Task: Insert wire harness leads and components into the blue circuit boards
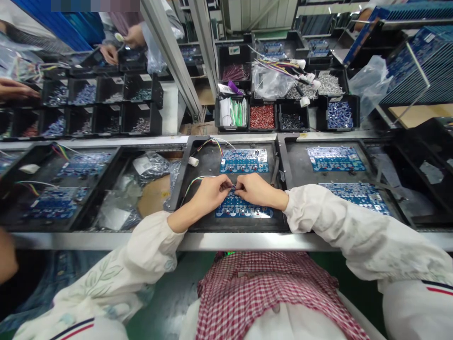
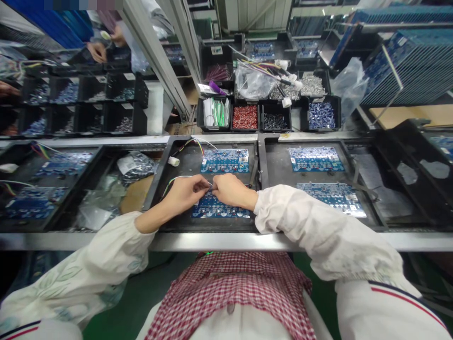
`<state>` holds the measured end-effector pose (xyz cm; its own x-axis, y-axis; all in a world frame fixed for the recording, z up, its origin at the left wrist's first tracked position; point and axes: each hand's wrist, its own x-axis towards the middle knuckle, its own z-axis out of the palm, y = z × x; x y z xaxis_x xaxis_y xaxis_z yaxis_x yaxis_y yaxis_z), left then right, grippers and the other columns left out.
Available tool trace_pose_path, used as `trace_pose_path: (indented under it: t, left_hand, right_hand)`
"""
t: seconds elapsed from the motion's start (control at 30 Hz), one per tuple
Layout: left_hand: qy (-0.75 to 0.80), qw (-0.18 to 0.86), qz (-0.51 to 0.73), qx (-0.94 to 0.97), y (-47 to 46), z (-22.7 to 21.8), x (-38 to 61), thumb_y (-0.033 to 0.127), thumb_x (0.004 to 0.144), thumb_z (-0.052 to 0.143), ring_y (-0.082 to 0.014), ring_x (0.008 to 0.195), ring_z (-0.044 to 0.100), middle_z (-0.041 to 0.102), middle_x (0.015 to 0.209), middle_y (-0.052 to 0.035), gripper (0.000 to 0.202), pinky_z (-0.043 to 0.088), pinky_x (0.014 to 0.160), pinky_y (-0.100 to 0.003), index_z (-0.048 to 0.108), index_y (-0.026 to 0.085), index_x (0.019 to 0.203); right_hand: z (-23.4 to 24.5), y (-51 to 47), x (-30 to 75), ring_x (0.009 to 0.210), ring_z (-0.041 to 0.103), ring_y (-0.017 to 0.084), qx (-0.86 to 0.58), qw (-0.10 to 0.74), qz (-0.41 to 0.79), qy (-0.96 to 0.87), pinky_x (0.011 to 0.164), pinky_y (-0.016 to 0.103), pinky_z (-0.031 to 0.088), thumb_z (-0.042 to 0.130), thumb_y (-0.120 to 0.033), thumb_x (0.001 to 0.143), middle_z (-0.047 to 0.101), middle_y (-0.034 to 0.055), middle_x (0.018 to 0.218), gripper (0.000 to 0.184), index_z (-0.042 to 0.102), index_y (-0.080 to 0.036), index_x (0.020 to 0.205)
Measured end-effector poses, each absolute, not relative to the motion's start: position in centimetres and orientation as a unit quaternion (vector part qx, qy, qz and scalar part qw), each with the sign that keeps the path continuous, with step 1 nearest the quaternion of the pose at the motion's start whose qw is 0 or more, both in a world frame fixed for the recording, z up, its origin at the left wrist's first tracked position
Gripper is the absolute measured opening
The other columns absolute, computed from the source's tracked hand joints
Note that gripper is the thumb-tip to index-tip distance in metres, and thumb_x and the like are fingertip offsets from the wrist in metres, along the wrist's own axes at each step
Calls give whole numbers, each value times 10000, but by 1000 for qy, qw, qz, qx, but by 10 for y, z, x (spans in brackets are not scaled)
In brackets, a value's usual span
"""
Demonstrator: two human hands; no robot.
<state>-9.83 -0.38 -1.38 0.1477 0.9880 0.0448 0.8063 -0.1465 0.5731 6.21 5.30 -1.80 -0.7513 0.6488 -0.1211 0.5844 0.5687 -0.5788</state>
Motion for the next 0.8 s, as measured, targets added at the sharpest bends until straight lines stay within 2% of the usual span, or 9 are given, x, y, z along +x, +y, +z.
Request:
trace_pose_path:
  t: [0.17,0.37,0.43,0.5,0.6,0.7,0.73,0.8]
  left_hand:
    - [623,211,209,724,-4,-12,-98,76,716,554,-113,587,618,659,650,11,106,440,571,-206,609,158,755]
    - [611,200,189,743,-1,-23,-100,78,728,534,-131,607,626,657,665,7,112,452,589,-225,581,171,769]
    - [599,183,168,761,0,-27,-100,84,745,520,-156,682,642,674,741,-17,144,469,638,-252,569,172,848]
    - [597,152,125,778,-2,-22,-100,100,775,503,-191,783,647,680,844,-57,252,480,695,-291,532,160,1018]
    - [616,74,77,781,-17,5,-94,155,822,484,-245,944,606,647,991,-122,437,479,767,-353,396,133,1250]
    - [575,48,86,812,-39,35,-79,155,858,418,-242,1043,548,600,1102,-126,368,460,853,-369,443,162,1224]
    - [537,70,79,837,-44,40,-72,149,867,392,-224,1037,548,599,1108,-109,324,461,861,-353,486,178,1175]
    - [439,119,50,889,-41,40,-53,149,880,359,-196,1059,541,591,1145,-88,311,455,886,-326,513,192,1148]
  right_hand:
    - [-14,51,60,789,643,198,-338,15,265,-903,695,254,430,565,-190,774,691,77,804,77,631,-153,768]
    - [-15,52,61,807,650,210,-340,13,267,-902,709,263,445,557,-191,776,695,84,815,84,630,-149,775]
    - [-17,52,58,807,650,215,-336,14,264,-904,709,268,447,559,-179,771,693,87,809,80,631,-144,772]
    - [-18,52,54,799,647,214,-335,14,262,-905,709,272,449,565,-174,776,688,94,804,80,634,-134,779]
    - [-9,53,64,772,635,202,-312,17,281,-907,694,269,456,621,-210,767,675,104,806,127,630,-111,847]
    - [10,52,113,833,611,219,-298,69,256,-917,730,297,460,700,-306,716,643,137,937,366,596,-103,1001]
    - [15,49,136,853,604,225,-336,97,227,-909,742,313,456,685,-329,732,628,144,992,383,588,-118,1037]
    - [19,35,179,754,606,216,-436,108,200,-871,673,313,449,618,-363,785,642,111,885,256,622,-159,940]
